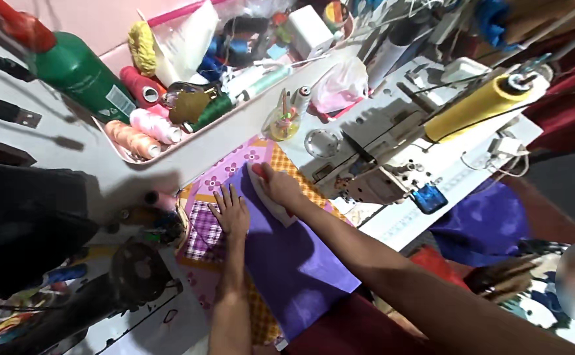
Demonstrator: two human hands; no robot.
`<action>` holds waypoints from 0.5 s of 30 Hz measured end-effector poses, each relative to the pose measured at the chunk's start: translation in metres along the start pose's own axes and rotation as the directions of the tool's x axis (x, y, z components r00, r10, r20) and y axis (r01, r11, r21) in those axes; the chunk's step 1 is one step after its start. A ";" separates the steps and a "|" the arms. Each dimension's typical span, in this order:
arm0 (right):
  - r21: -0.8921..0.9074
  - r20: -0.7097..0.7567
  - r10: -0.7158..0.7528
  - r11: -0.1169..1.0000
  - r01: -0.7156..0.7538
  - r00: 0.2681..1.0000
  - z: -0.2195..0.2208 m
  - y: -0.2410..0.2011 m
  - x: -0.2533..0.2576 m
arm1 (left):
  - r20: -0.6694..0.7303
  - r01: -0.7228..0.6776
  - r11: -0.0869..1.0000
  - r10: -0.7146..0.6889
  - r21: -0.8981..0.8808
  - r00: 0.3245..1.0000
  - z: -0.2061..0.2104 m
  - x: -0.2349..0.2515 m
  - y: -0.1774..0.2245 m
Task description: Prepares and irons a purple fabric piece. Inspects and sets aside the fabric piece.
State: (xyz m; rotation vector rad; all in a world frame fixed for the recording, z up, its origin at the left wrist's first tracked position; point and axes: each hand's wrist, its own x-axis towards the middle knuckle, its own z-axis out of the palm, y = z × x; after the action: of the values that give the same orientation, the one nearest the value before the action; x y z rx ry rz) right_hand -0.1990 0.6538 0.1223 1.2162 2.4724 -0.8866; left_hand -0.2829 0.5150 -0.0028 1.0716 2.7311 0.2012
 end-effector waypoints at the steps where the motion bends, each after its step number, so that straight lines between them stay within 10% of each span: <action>1: 0.005 0.001 -0.004 1.000 0.004 1.000 -0.004 -0.004 0.011 | -0.016 -0.006 1.000 0.005 -0.002 1.000 0.001 0.000 0.000; 11: -0.016 0.020 0.125 0.992 -0.125 0.992 -0.002 0.061 -0.068 | -0.058 -0.030 0.998 0.027 -0.059 0.998 0.008 -0.001 -0.005; 15: -0.005 -0.064 0.107 0.994 -0.108 0.992 -0.008 0.050 -0.025 | -0.039 -0.044 0.998 0.042 -0.043 0.998 0.011 -0.001 -0.008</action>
State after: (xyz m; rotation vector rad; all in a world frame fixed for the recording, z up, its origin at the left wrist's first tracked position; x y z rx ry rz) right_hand -0.1436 0.6664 0.1195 1.3806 2.4303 -0.8199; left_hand -0.2847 0.5095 -0.0151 1.1269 2.7253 0.2898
